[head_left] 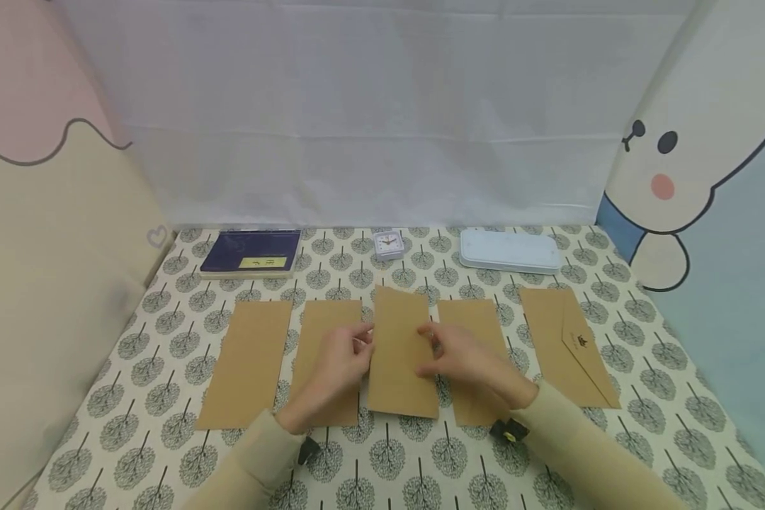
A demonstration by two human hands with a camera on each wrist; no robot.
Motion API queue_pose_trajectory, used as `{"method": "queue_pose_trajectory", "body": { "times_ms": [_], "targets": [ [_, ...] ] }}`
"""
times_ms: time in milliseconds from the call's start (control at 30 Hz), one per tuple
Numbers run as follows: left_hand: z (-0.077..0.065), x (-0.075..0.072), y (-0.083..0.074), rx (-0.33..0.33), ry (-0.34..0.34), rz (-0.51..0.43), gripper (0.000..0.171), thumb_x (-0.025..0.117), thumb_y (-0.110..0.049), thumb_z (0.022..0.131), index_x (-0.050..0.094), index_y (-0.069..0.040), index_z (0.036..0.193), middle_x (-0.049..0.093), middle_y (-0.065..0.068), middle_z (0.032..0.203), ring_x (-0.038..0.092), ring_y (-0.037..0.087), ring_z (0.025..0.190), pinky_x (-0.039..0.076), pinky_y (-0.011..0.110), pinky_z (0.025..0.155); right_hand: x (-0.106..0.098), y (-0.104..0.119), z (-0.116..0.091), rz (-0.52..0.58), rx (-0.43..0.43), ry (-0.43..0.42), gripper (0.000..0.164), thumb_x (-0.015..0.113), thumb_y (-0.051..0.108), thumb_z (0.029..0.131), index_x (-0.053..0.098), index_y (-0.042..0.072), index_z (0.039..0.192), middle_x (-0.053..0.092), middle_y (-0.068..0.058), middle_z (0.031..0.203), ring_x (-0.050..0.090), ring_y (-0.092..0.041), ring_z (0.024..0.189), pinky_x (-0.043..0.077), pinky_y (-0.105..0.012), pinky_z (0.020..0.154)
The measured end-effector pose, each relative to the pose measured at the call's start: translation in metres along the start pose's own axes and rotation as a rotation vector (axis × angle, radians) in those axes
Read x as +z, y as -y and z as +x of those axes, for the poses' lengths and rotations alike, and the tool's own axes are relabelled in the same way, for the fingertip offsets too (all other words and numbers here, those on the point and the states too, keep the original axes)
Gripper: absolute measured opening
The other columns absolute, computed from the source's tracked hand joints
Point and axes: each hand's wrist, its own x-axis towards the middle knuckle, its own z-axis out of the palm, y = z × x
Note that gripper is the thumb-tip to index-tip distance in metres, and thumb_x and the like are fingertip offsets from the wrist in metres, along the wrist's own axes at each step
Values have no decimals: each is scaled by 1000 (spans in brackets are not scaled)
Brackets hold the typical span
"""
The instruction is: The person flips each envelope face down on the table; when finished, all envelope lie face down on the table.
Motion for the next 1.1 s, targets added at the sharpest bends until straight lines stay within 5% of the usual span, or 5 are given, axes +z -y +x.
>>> {"method": "queue_pose_trajectory", "body": {
  "times_ms": [167, 300, 467, 800, 1100],
  "targets": [
    [-1, 1, 4, -52, 146, 131, 6, 64, 1, 83, 64, 1, 89, 57, 1, 65, 48, 11, 44, 39, 22, 36, 2, 2, -1, -77, 21, 14, 75, 86, 27, 68, 53, 2, 131, 62, -8, 111, 57, -18, 90, 48, -37, 84],
    [-1, 0, 3, -82, 211, 189, 20, 67, -1, 80, 51, -8, 72, 49, 2, 59, 48, 11, 48, 39, 23, 41, 4, 2, -1, -134, 19, 17, 78, 86, 29, 68, 52, 1, 132, 59, -11, 118, 55, -23, 101, 44, -40, 91],
    [1, -2, 2, -108, 254, 227, 23, 69, 0, 78, 48, -7, 70, 47, 3, 60, 46, 13, 50, 38, 24, 44, 6, 3, -1, -165, 38, 20, 78, 86, 32, 68, 53, 4, 133, 56, -13, 123, 51, -27, 110, 42, -42, 94],
    [2, 2, 0, -159, 290, 234, 23, 72, -4, 77, 50, -7, 71, 44, 3, 59, 45, 14, 51, 39, 26, 45, 8, 4, -2, -185, 61, 20, 73, 86, 28, 68, 56, 1, 129, 54, -9, 109, 47, -19, 93, 44, -35, 81],
    [4, 0, 0, -203, 308, 232, 26, 76, -16, 77, 52, -6, 71, 49, 4, 63, 45, 14, 50, 39, 27, 45, 6, -4, 1, -123, 10, 21, 76, 87, 27, 65, 55, 1, 129, 57, -11, 115, 53, -22, 95, 45, -38, 87]
  ]
}}
